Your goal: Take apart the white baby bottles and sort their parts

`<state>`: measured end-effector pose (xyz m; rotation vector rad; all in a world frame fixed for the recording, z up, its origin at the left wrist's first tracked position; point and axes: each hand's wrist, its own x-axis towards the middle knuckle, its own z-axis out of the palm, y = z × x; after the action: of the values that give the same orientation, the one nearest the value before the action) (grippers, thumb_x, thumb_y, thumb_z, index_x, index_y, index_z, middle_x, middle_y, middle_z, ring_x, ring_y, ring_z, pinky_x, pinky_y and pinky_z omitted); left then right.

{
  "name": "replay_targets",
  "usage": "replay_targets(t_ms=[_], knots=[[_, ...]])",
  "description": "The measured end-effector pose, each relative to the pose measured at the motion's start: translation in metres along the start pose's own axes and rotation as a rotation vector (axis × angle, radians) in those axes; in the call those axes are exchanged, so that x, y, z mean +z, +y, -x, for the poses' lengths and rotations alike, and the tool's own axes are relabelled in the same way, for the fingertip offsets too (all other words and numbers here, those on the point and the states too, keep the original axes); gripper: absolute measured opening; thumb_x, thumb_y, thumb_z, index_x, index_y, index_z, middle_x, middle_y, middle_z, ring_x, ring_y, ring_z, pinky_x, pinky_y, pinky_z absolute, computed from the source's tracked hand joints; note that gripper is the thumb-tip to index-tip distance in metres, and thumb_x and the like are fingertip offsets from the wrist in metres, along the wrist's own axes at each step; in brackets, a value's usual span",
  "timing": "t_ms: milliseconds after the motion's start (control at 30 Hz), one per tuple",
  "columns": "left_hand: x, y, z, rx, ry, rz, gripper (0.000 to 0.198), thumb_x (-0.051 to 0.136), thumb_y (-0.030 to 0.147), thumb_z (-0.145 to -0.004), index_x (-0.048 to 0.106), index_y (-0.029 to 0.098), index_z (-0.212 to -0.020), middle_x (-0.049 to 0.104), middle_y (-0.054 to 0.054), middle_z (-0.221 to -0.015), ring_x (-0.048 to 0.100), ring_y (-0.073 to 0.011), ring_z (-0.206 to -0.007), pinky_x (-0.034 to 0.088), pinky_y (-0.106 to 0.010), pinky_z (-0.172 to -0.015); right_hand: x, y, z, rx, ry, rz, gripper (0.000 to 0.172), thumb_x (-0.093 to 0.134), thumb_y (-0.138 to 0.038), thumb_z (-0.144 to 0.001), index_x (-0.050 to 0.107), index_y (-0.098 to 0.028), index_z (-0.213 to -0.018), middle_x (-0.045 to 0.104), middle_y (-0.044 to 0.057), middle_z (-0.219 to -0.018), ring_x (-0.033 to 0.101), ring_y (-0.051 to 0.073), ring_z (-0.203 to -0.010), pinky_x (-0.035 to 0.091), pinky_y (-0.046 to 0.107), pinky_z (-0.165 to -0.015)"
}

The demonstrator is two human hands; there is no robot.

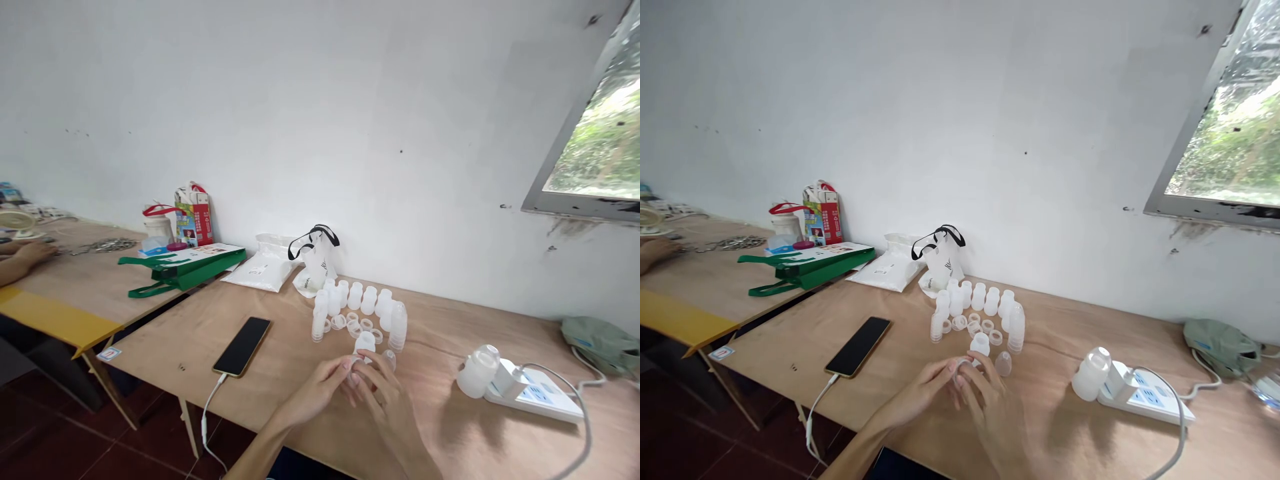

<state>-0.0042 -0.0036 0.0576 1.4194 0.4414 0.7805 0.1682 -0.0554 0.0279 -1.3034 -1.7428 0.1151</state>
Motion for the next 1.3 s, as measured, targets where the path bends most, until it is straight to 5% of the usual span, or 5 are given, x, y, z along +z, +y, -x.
replay_targets(t_ms=[400,933,1167,1300], knots=[[0.011,-0.010,0.001,0.035,0.074,-0.201,0.063,0.043,0.064,-0.102,0.066,0.013,-0.130,0.069,-0.007,-0.086,0.064,-0.0189,-0.074,0.055,-0.030,-0.069,-0.001,0.006,0.000,0.019,-0.051,0.008,0.034,0.044,-0.034,-0.105,0.076,-0.038,-0.116,0.067,0.003,-0.133,0.074,0.018,-0.086,0.057,0.026,-0.060],[0.020,0.010,0.015,0.060,0.158,-0.524,0.055,0.035,0.055,-0.107,0.065,0.018,-0.134,0.064,-0.002,-0.069,0.059,-0.0186,-0.065,0.044,-0.027,-0.066,0.005,0.004,0.001,0.041,-0.008,-0.182,0.030,0.050,-0.039,-0.103,0.080,-0.035,-0.106,0.070,0.004,-0.130,0.071,0.017,-0.076,0.057,0.023,-0.054],[0.014,0.004,0.008,0.013,0.072,-0.163,0.061,0.043,0.063,-0.102,0.063,0.015,-0.134,0.060,-0.002,-0.076,0.057,-0.0160,-0.067,0.048,-0.027,-0.067,0.007,0.004,0.003,0.156,-0.003,-0.271,0.026,0.057,-0.044,-0.101,0.078,-0.029,-0.100,0.065,0.007,-0.135,0.071,0.018,-0.080,0.060,0.028,-0.067],[0.009,0.003,0.007,-0.003,0.010,-0.111,0.056,0.046,0.061,-0.102,0.065,0.015,-0.126,0.062,-0.004,-0.084,0.058,-0.0155,-0.073,0.049,-0.026,-0.070,0.012,-0.004,0.004,0.246,0.076,-0.344,0.025,0.063,-0.050,-0.095,0.064,-0.025,-0.095,0.064,0.009,-0.132,0.063,0.012,-0.058,0.056,0.028,-0.053]])
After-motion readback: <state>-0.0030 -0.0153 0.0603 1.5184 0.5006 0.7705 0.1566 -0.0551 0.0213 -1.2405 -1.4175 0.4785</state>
